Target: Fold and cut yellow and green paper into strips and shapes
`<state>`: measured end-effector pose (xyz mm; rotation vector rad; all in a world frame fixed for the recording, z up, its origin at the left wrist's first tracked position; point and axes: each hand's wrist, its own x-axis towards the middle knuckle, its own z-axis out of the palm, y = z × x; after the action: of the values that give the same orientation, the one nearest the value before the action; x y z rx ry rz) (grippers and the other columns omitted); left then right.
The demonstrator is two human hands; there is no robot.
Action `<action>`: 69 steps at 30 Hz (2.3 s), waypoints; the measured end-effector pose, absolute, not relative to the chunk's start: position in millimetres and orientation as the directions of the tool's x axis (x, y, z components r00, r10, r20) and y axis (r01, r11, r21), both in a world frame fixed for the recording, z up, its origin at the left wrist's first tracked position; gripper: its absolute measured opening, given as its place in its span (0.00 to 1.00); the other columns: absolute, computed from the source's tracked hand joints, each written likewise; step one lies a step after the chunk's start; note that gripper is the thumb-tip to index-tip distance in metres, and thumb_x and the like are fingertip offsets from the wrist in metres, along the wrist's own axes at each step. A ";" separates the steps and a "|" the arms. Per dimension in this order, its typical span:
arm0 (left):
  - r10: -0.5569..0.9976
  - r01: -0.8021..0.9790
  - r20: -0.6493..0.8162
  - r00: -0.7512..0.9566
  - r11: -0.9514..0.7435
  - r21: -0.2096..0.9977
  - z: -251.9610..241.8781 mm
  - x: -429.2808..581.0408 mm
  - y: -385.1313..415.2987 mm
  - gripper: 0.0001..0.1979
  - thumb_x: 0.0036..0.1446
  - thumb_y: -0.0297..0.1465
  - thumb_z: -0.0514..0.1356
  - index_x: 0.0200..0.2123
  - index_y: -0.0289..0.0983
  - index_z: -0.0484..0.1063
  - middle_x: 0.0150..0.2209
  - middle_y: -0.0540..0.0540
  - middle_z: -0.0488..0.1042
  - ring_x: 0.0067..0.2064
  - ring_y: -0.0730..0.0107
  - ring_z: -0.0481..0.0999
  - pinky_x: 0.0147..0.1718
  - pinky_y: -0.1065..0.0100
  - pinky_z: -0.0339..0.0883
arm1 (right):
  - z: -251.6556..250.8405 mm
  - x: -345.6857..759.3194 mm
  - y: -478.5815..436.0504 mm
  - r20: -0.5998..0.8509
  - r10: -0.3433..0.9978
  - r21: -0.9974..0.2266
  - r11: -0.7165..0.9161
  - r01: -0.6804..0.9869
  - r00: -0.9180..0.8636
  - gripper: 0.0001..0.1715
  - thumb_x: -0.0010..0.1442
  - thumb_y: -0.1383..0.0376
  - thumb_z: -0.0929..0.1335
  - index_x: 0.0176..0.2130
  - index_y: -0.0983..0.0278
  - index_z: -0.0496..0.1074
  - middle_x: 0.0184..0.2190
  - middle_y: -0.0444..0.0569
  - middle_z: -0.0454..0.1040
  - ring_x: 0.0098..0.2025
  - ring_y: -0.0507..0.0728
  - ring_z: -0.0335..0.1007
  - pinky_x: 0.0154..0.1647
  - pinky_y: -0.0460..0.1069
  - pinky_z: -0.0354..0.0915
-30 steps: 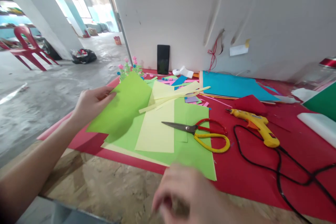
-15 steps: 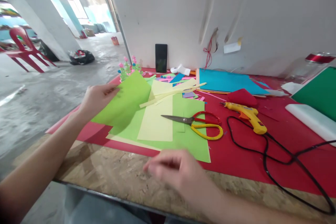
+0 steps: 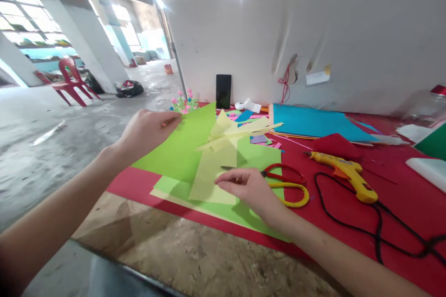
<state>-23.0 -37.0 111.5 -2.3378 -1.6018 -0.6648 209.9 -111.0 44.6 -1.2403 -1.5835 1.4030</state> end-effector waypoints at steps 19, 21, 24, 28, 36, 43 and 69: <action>0.739 0.917 0.550 0.390 -0.365 -0.159 128.8 2.8 -42.1 0.16 0.56 0.33 0.48 0.36 0.39 0.75 0.27 0.48 0.77 0.28 0.64 0.74 0.24 0.69 0.59 | 18.0 233.7 -127.8 0.159 0.869 -0.697 0.435 0.570 -0.468 0.23 0.59 0.60 0.60 0.53 0.65 0.63 0.52 0.54 0.67 0.53 0.59 0.62 0.52 0.55 0.60; 0.745 0.921 0.548 0.381 -0.357 -0.154 128.2 2.9 -43.0 0.16 0.56 0.33 0.48 0.36 0.40 0.75 0.26 0.47 0.77 0.28 0.64 0.74 0.23 0.69 0.59 | 20.1 234.4 -126.3 0.096 0.811 -0.744 0.443 0.500 -0.577 0.21 0.58 0.61 0.61 0.51 0.63 0.66 0.48 0.52 0.71 0.51 0.58 0.65 0.51 0.54 0.61; 0.745 0.923 0.551 0.375 -0.353 -0.151 128.0 2.0 -44.2 0.16 0.56 0.34 0.48 0.36 0.40 0.75 0.26 0.47 0.77 0.28 0.63 0.75 0.23 0.69 0.58 | 22.1 235.4 -127.2 0.033 0.729 -0.836 0.395 0.381 -0.683 0.16 0.60 0.63 0.58 0.39 0.61 0.73 0.31 0.46 0.78 0.37 0.54 0.73 0.43 0.50 0.66; 0.752 0.927 0.549 0.364 -0.350 -0.135 127.8 0.5 -44.9 0.16 0.56 0.34 0.48 0.36 0.40 0.75 0.27 0.47 0.77 0.29 0.63 0.75 0.22 0.70 0.58 | 24.2 235.9 -135.7 0.089 0.840 -0.754 0.408 0.515 -0.535 0.19 0.57 0.63 0.62 0.48 0.62 0.68 0.48 0.51 0.71 0.50 0.58 0.66 0.51 0.54 0.60; 0.782 0.930 0.523 0.340 -0.362 -0.064 122.3 -1.3 -43.9 0.15 0.55 0.34 0.49 0.36 0.39 0.75 0.29 0.47 0.77 0.31 0.64 0.75 0.25 0.70 0.61 | 17.8 232.1 -131.3 0.180 0.805 -0.653 0.528 0.543 -0.565 0.16 0.56 0.67 0.63 0.45 0.65 0.69 0.39 0.53 0.72 0.39 0.55 0.69 0.40 0.51 0.66; 0.789 0.942 0.536 0.299 -0.333 -0.037 111.5 -8.3 -44.1 0.15 0.55 0.33 0.49 0.36 0.39 0.75 0.27 0.47 0.77 0.28 0.65 0.74 0.23 0.70 0.58 | 1.9 225.4 -120.7 0.180 0.730 -0.364 0.672 0.645 -0.659 0.21 0.61 0.66 0.57 0.51 0.70 0.64 0.37 0.55 0.70 0.41 0.57 0.65 0.42 0.53 0.63; 0.886 0.953 0.352 0.302 -0.287 -0.094 88.6 -16.7 -35.5 0.13 0.57 0.34 0.47 0.36 0.38 0.70 0.24 0.46 0.74 0.25 0.66 0.72 0.19 0.71 0.55 | -16.5 224.6 -52.6 0.202 0.762 -0.102 0.642 0.760 -0.616 0.33 0.61 0.51 0.51 0.58 0.64 0.55 0.59 0.52 0.56 0.61 0.60 0.48 0.58 0.62 0.47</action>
<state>-16.7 -35.5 88.6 -2.2880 -1.6696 -0.3348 224.6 -52.6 -16.5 -1.2416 -2.6360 0.0094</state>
